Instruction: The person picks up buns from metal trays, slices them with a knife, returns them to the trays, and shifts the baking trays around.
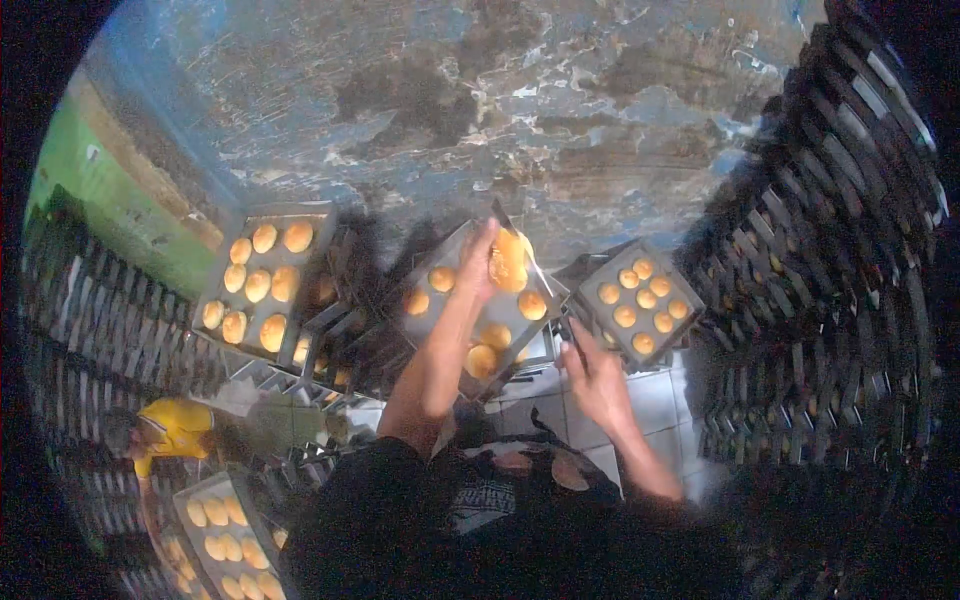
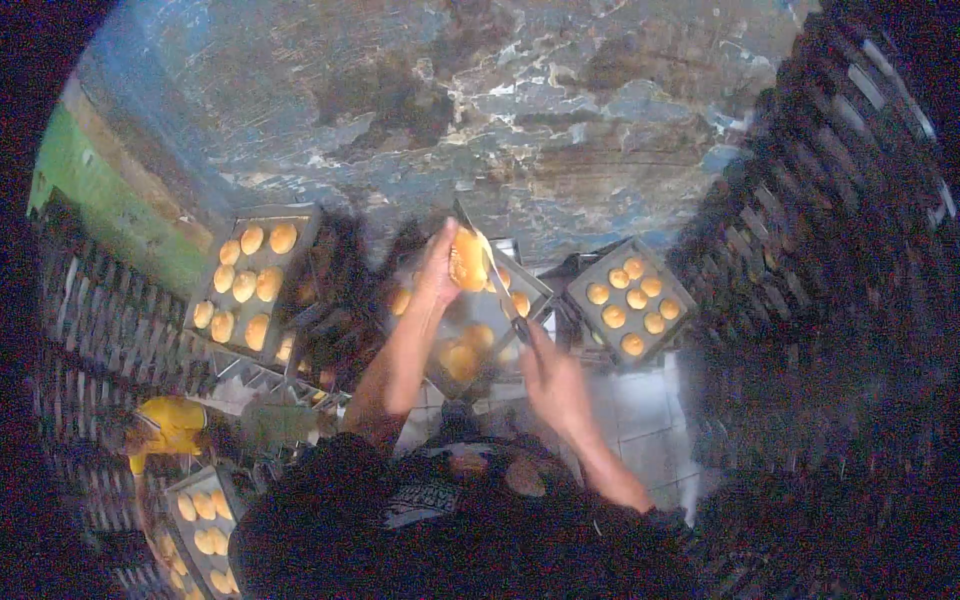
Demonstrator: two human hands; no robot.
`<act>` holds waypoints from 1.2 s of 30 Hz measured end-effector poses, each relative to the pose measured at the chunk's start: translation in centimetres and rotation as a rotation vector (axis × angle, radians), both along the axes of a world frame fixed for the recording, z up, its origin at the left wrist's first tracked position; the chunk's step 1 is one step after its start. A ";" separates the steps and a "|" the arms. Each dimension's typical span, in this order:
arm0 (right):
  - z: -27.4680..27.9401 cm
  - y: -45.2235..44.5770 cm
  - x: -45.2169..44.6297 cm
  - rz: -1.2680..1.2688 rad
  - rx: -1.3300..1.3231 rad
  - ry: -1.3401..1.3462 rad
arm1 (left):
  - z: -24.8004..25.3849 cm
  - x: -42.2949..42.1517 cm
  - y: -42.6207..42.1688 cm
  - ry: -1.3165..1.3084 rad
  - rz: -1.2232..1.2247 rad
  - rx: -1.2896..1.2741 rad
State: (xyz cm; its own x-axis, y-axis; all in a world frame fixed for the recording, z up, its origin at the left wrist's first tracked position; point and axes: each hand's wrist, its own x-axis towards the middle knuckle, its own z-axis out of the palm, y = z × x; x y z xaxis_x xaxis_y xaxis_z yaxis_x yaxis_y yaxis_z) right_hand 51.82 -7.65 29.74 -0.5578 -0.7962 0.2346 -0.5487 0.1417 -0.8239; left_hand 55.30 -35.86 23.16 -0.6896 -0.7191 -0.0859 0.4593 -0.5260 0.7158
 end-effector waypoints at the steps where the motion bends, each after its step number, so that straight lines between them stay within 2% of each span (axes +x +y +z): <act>1: 1.3 -0.9 0.0 -0.009 0.051 -0.053 | -0.5 0.0 0.6 -0.008 -0.005 0.005; 3: 2.4 -2.9 -0.6 0.003 0.113 -0.173 | -1.0 -0.3 1.4 0.038 -0.134 -0.045; 6: 1.2 -3.8 -1.2 0.009 0.053 -0.110 | -0.5 -0.4 0.5 0.037 -0.098 0.001; 10: 0.9 -0.6 0.2 0.043 0.106 -0.050 | 1.0 1.3 -1.6 0.048 -0.115 -0.011; 13: -0.5 -0.4 0.7 -0.002 0.197 -0.170 | 1.5 1.6 -1.1 0.025 -0.133 -0.011; 17: -1.0 -4.2 -0.5 0.007 0.151 -0.148 | -0.9 0.1 -1.2 -0.008 -0.153 -0.008; 18: -1.0 -4.6 -0.8 0.007 0.146 -0.147 | 0.1 0.3 -1.3 -0.008 -0.153 -0.013; 20: -0.7 -5.5 -1.2 0.026 0.040 -0.162 | 2.8 1.2 -1.2 0.071 -0.214 0.158; 23: -0.7 -6.0 -1.5 0.012 0.027 -0.277 | 2.3 2.2 -0.9 0.214 -0.114 0.181; 24: -0.8 -6.4 -1.7 0.017 0.025 -0.279 | 1.7 2.3 -0.3 0.211 -0.109 0.178; 26: -1.3 -7.2 -1.8 0.062 0.025 -0.388 | 0.4 1.9 1.3 0.126 0.104 0.073; 27: -1.0 -7.5 -1.6 0.064 0.027 -0.392 | 0.5 1.8 1.4 0.122 0.107 0.074; 29: -0.4 -7.6 -0.9 0.082 0.115 -0.382 | 0.8 1.6 1.3 0.082 0.214 0.049; 33: -0.7 -5.3 1.0 0.063 0.080 -0.279 | -0.9 1.9 -1.5 0.092 0.222 0.120; 36: -1.2 -3.7 2.3 0.023 0.176 -0.135 | -1.3 2.4 -2.1 0.202 0.166 0.197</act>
State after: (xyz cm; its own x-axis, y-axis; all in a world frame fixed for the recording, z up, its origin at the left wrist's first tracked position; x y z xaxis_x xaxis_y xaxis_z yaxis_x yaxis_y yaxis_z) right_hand 54.09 -11.36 28.57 -0.5562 -0.8309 0.0147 -0.4394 0.2790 -0.8538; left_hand 57.69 -37.96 21.90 -0.5813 -0.8064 -0.1081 0.6730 -0.5512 0.4932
